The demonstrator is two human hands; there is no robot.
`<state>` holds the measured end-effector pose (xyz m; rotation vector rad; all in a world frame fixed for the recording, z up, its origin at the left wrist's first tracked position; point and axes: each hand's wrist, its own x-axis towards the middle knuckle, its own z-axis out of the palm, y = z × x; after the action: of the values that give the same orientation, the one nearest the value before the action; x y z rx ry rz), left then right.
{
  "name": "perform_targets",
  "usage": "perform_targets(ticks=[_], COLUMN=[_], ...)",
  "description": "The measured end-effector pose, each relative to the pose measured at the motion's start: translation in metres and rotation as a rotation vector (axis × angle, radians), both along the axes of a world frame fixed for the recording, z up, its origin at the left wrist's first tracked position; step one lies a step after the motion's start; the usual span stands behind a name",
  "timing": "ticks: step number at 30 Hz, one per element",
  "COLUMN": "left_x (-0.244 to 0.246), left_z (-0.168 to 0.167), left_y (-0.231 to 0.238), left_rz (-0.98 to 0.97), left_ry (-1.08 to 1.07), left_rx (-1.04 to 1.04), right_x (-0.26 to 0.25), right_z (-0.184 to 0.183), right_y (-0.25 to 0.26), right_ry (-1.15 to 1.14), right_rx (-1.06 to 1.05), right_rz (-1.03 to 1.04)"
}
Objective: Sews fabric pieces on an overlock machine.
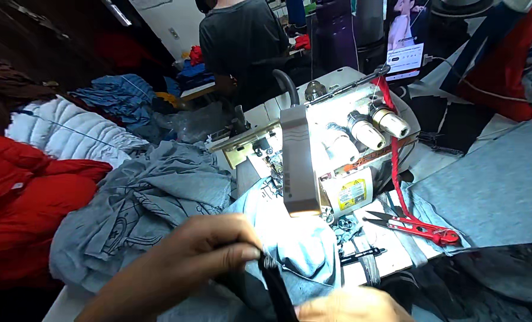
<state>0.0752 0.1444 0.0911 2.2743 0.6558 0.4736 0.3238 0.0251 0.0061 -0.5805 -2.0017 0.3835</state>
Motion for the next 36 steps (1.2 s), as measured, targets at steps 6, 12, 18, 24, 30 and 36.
perform_targets(ticks=[6,12,18,24,30,36], left_x=[0.04,0.033,0.029,0.041,0.04,0.033], left_z=[-0.004,-0.012,-0.012,-0.008,-0.008,-0.011], left_y=[0.02,0.028,0.024,0.022,0.031,0.044], left_rz=[0.49,0.373,0.353,0.337,0.27,0.174], left_ry=[0.072,0.142,0.232,0.31,0.357,0.27], left_rx=[-0.042,-0.093,0.054,0.151,0.141,0.004], right_x=[0.006,-0.001,0.001,0.007,0.008,0.01], right_z=[-0.016,-0.025,-0.025,-0.025,-0.023,-0.02], right_y=[0.068,0.062,0.054,0.056,0.057,0.058], right_ry=[-0.122,-0.154,-0.214,-0.216,-0.229,-0.287], right_rx=[0.287,0.264,0.267,0.248,0.224,0.208], right_rz=[-0.362,-0.419,-0.385,-0.306,-0.277,-0.223])
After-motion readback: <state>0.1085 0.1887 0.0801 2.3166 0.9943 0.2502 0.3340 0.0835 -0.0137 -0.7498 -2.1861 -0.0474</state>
